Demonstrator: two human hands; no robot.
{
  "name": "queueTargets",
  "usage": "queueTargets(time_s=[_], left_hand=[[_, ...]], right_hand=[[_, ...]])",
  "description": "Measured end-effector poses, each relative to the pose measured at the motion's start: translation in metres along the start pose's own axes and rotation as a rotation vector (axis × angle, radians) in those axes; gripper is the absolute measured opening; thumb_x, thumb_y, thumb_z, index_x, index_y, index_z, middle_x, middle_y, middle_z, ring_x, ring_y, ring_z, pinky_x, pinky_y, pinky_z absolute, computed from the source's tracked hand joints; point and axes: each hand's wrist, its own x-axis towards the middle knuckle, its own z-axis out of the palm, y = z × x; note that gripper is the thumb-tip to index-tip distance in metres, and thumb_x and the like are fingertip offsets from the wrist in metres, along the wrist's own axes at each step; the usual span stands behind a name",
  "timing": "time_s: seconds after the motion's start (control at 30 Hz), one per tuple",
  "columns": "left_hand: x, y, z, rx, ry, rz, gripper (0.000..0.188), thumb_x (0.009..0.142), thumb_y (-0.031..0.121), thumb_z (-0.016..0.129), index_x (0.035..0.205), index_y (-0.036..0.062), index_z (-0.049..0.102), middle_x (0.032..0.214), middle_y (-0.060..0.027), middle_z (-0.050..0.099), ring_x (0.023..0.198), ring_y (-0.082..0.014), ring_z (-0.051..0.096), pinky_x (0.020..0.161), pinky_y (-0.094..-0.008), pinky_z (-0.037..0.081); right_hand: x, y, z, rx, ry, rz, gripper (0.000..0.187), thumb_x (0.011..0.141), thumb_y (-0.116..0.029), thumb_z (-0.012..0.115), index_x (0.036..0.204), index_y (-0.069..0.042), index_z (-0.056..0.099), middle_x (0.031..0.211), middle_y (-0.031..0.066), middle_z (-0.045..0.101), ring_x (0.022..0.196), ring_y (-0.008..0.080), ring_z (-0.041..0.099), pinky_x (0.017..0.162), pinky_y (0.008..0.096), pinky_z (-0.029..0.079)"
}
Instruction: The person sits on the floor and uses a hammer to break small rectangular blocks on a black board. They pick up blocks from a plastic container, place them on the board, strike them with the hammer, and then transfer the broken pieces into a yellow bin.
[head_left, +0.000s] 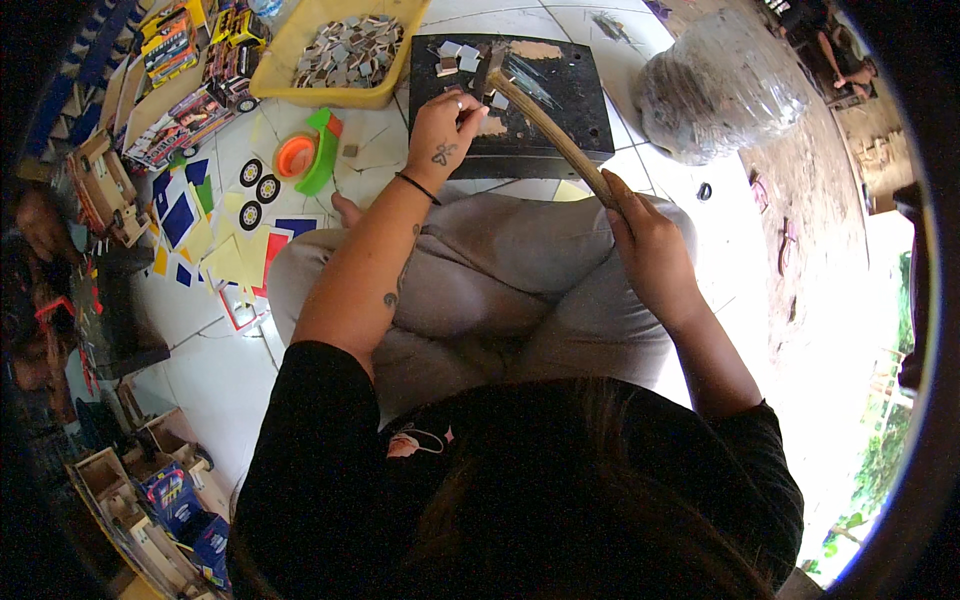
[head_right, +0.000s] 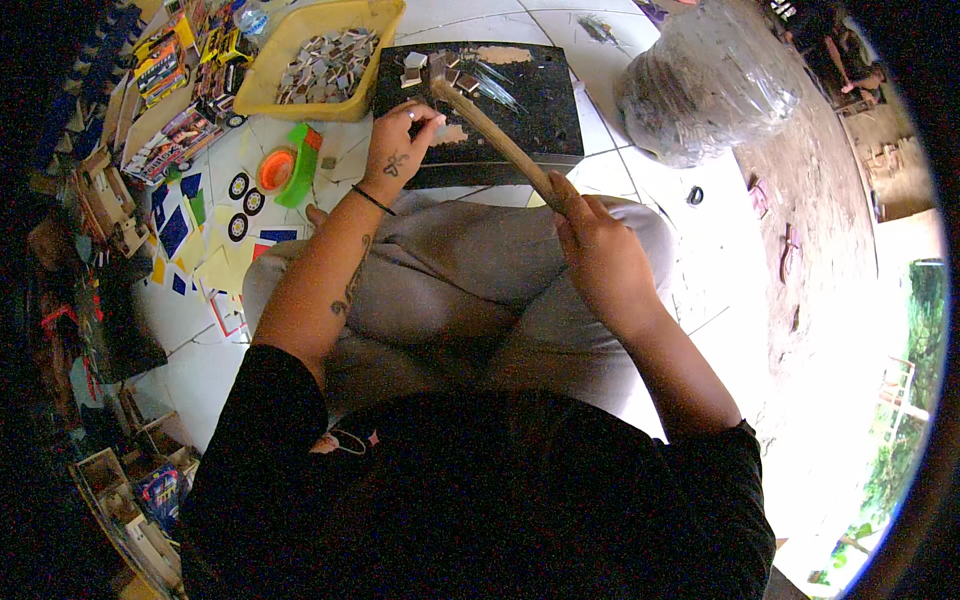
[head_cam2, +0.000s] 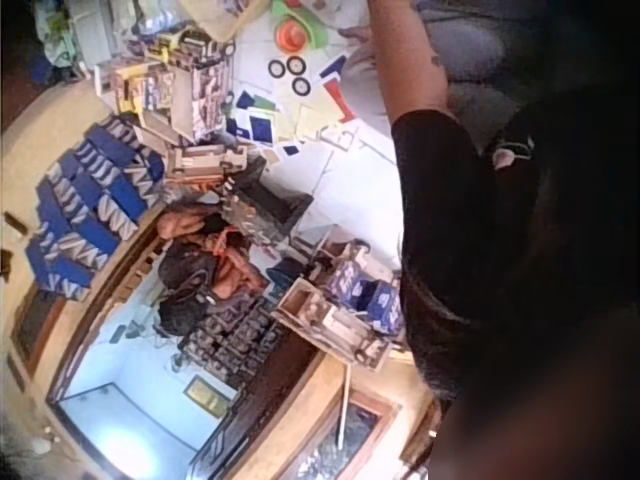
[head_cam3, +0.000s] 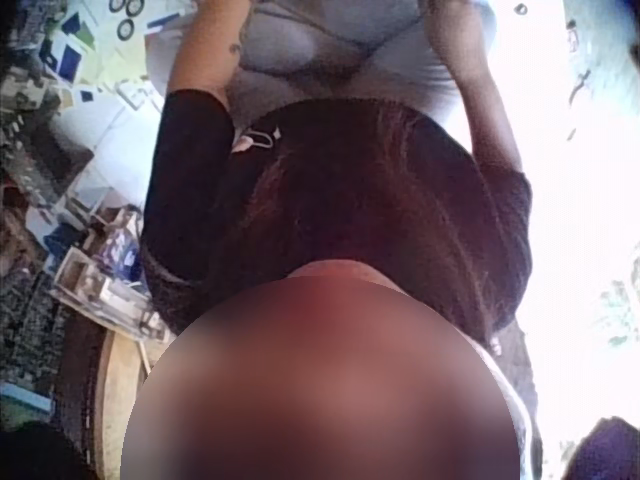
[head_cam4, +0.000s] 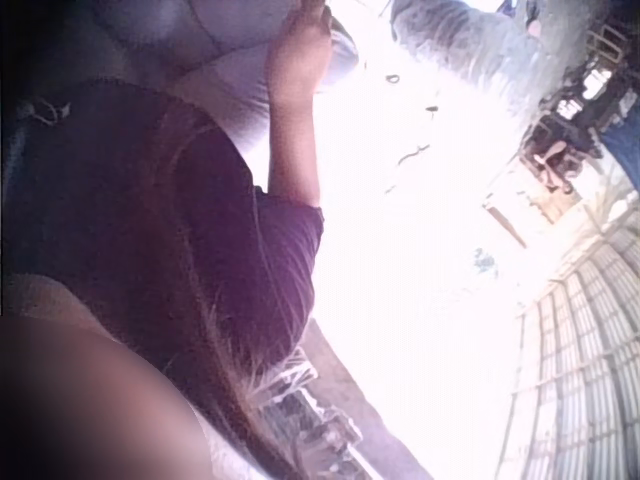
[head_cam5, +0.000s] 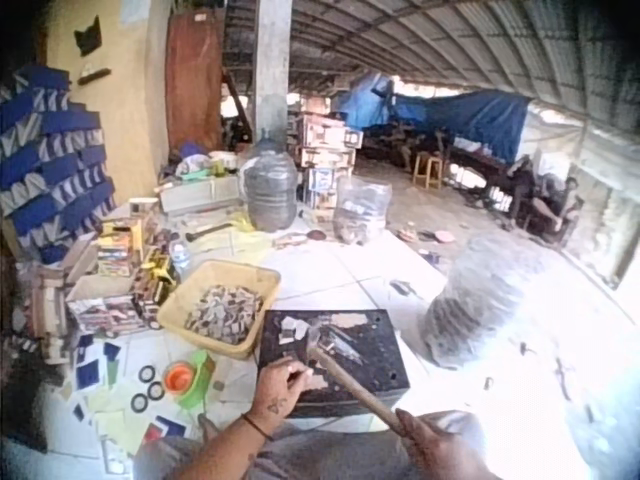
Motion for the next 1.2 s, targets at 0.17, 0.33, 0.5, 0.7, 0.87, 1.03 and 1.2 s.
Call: queueTargets(time_s=[0.17, 0.33, 0.5, 0.7, 0.87, 1.03, 1.2], left_hand=[[0.0, 0.001, 0.001, -0.003, 0.008, 0.005, 0.011, 0.08, 0.009, 0.066, 0.076, -0.0013, 0.062, 0.07, -0.0111, 0.058, 0.057, -0.0238, 0.057, 0.054, -0.032, 0.045], [0.002, 0.002, 0.0, 0.037, 0.006, 0.032, 0.01, 0.08, 0.008, 0.066, 0.076, -0.0008, 0.062, 0.069, -0.0109, 0.058, 0.056, -0.0231, 0.057, 0.053, -0.0318, 0.044], [0.002, 0.005, -0.003, 0.066, -0.064, -0.059, 0.013, 0.083, 0.012, 0.064, 0.081, -0.001, 0.064, 0.076, -0.0123, 0.063, 0.069, -0.028, 0.063, 0.063, -0.0344, 0.048], [-0.001, 0.005, -0.002, 0.021, -0.055, -0.098, 0.013, 0.083, 0.012, 0.065, 0.081, -0.0005, 0.064, 0.076, -0.0126, 0.063, 0.066, -0.0264, 0.062, 0.061, -0.034, 0.048], [0.002, 0.007, 0.001, 0.009, 0.005, -0.029, 0.015, 0.085, 0.014, 0.063, 0.08, -0.0008, 0.064, 0.074, -0.0131, 0.062, 0.062, -0.027, 0.061, 0.058, -0.0357, 0.047], [0.0, 0.007, -0.006, 0.234, -0.097, 0.006, 0.017, 0.086, 0.015, 0.061, 0.081, -0.0006, 0.063, 0.074, -0.0132, 0.063, 0.063, -0.0307, 0.06, 0.059, -0.0377, 0.047], [-0.006, 0.004, 0.003, 0.382, 0.026, 0.115, 0.017, 0.086, 0.018, 0.062, 0.08, 0.0025, 0.064, 0.075, -0.0135, 0.063, 0.07, -0.0332, 0.06, 0.067, -0.0403, 0.047]], right_hand=[[-0.003, 0.0, 0.003, 0.029, 0.055, 0.002, 0.043, 0.091, -0.011, 0.051, 0.133, -0.015, 0.043, 0.102, 0.0177, 0.061, 0.083, 0.0381, 0.062, 0.07, 0.0463, 0.051], [-0.004, 0.002, 0.005, 0.099, 0.083, -0.027, 0.044, 0.091, -0.011, 0.051, 0.134, -0.015, 0.042, 0.102, 0.0174, 0.061, 0.083, 0.0381, 0.062, 0.071, 0.0458, 0.051], [-0.006, 0.005, 0.005, 0.045, 0.028, 0.014, 0.044, 0.09, -0.009, 0.051, 0.134, -0.014, 0.043, 0.103, 0.0178, 0.061, 0.085, 0.0377, 0.063, 0.073, 0.0446, 0.051], [-0.004, 0.007, 0.008, 0.05, 0.02, 0.004, 0.043, 0.091, -0.009, 0.05, 0.133, -0.011, 0.044, 0.101, 0.0197, 0.062, 0.087, 0.0381, 0.062, 0.075, 0.0438, 0.05], [-0.001, 0.008, -0.002, 0.238, -0.006, 0.116, 0.045, 0.091, -0.008, 0.048, 0.136, -0.012, 0.041, 0.101, 0.023, 0.061, 0.09, 0.0389, 0.062, 0.077, 0.0437, 0.049], [0.001, 0.005, -0.004, 0.167, -0.006, 0.03, 0.05, 0.091, -0.008, 0.048, 0.14, -0.018, 0.037, 0.102, 0.0216, 0.061, 0.088, 0.0391, 0.062, 0.079, 0.0453, 0.049], [-0.006, -0.002, 0.001, 0.083, 0.013, -0.002, 0.055, 0.091, -0.006, 0.047, 0.142, -0.023, 0.034, 0.1, 0.0189, 0.06, 0.082, 0.0376, 0.062, 0.071, 0.0456, 0.05]])
